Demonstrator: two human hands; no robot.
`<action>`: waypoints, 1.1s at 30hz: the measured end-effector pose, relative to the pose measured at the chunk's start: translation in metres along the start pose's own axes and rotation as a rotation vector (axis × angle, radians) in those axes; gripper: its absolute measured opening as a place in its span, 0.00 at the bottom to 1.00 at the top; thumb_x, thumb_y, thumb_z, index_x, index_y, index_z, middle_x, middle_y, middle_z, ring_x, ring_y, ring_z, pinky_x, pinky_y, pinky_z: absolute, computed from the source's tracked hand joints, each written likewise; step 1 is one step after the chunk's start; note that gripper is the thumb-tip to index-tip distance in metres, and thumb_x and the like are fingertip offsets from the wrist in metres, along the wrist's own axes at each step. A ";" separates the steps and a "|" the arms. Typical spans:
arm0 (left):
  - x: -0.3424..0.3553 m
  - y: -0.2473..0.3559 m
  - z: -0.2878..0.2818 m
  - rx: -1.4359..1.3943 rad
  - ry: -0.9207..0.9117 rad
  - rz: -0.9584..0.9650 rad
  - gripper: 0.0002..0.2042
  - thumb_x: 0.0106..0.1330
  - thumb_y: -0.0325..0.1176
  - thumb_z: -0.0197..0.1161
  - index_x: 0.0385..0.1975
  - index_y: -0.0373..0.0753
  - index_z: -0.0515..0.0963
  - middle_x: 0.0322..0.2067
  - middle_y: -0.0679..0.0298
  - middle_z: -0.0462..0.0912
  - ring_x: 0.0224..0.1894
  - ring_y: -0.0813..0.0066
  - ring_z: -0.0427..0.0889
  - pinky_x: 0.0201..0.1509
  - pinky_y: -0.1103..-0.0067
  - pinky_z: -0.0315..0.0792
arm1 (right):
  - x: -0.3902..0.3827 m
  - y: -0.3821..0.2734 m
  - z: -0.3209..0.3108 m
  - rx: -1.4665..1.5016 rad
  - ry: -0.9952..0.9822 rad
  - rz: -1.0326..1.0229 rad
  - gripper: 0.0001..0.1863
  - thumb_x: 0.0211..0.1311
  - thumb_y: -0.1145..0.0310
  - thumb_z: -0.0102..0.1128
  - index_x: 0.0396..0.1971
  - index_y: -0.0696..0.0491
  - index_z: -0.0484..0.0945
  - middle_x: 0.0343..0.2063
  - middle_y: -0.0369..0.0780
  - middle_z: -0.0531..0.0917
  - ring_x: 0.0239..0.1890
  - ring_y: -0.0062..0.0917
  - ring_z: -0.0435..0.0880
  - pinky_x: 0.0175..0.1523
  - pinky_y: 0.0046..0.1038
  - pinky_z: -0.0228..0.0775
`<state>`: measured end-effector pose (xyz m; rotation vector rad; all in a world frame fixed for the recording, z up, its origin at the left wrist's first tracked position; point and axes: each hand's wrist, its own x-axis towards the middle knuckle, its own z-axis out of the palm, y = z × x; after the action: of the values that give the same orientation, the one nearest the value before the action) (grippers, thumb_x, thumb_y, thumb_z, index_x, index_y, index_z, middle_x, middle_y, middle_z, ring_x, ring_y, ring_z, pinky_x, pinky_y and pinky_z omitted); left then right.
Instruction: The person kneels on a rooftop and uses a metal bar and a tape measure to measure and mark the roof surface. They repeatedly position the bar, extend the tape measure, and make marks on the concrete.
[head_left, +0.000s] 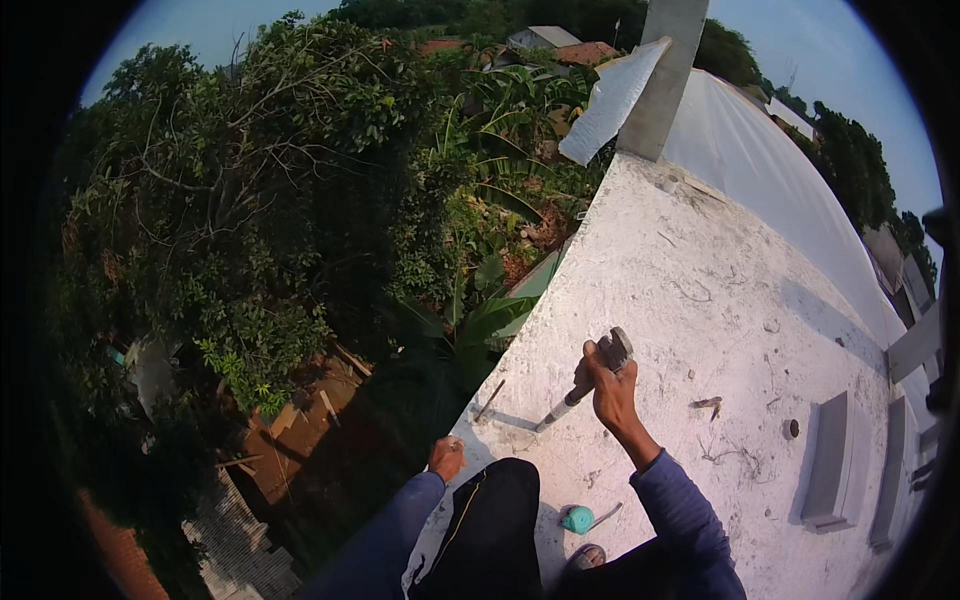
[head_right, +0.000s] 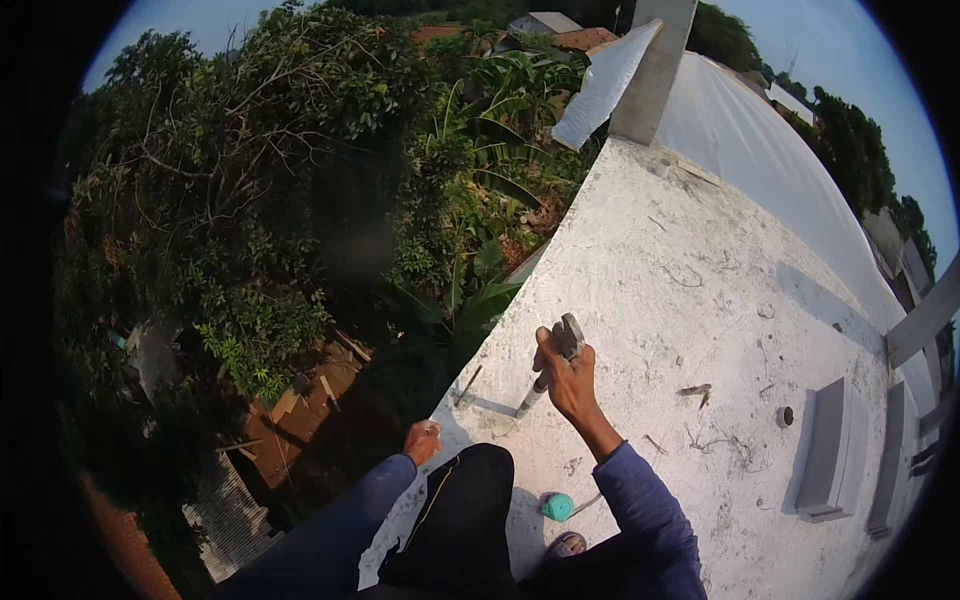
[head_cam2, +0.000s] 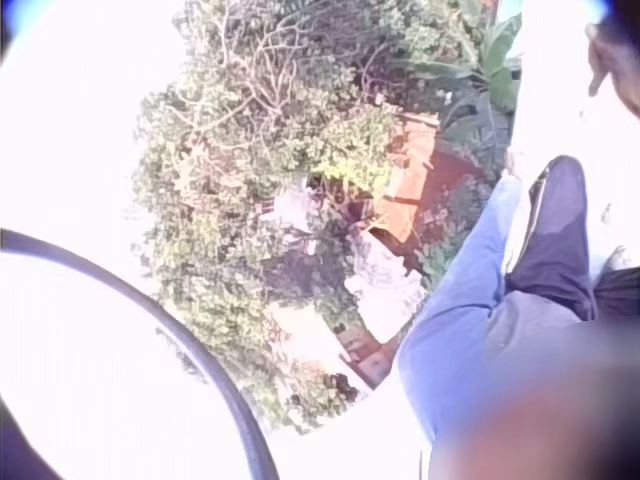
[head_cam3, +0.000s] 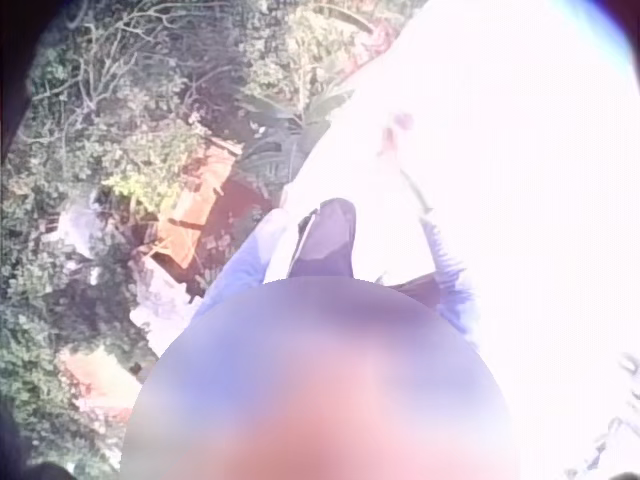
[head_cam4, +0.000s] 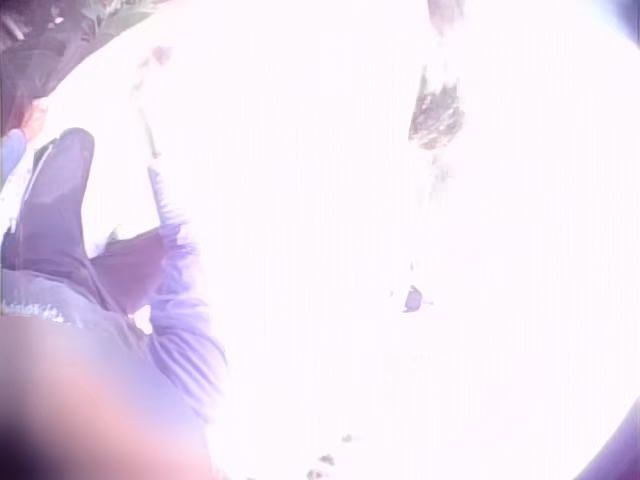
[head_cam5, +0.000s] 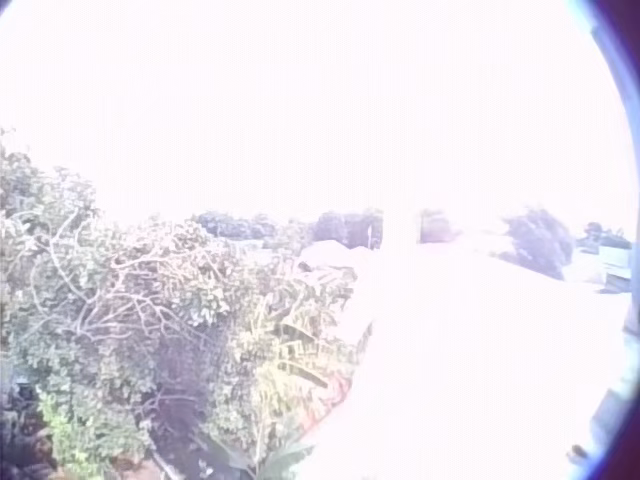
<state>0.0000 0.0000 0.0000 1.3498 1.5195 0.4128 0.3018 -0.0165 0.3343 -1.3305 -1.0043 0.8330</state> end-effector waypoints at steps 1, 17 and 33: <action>0.001 -0.002 0.003 -0.028 0.010 -0.010 0.12 0.72 0.36 0.60 0.44 0.35 0.84 0.24 0.56 0.87 0.24 0.66 0.86 0.31 0.70 0.78 | -0.010 -0.001 -0.001 0.029 0.021 -0.008 0.18 0.70 0.57 0.65 0.27 0.55 0.75 0.19 0.38 0.81 0.22 0.21 0.78 0.28 0.27 0.68; -0.018 0.007 0.015 -0.106 0.332 0.008 0.09 0.69 0.36 0.59 0.39 0.42 0.84 0.38 0.50 0.87 0.43 0.46 0.86 0.47 0.59 0.78 | -0.107 0.041 -0.066 0.129 0.484 -0.125 0.21 0.76 0.60 0.54 0.20 0.51 0.66 0.17 0.36 0.68 0.23 0.28 0.73 0.41 0.38 0.73; -0.101 0.090 -0.064 -0.247 -0.238 0.129 0.18 0.70 0.42 0.65 0.48 0.33 0.82 0.38 0.54 0.89 0.43 0.60 0.88 0.47 0.71 0.79 | -0.008 -0.026 -0.031 0.480 0.620 0.034 0.32 0.70 0.41 0.61 0.14 0.42 0.57 0.11 0.28 0.56 0.15 0.18 0.58 0.30 0.30 0.62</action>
<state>-0.0202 -0.0384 0.1432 1.2559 1.1507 0.4853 0.3257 -0.0376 0.3602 -1.0806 -0.2694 0.5757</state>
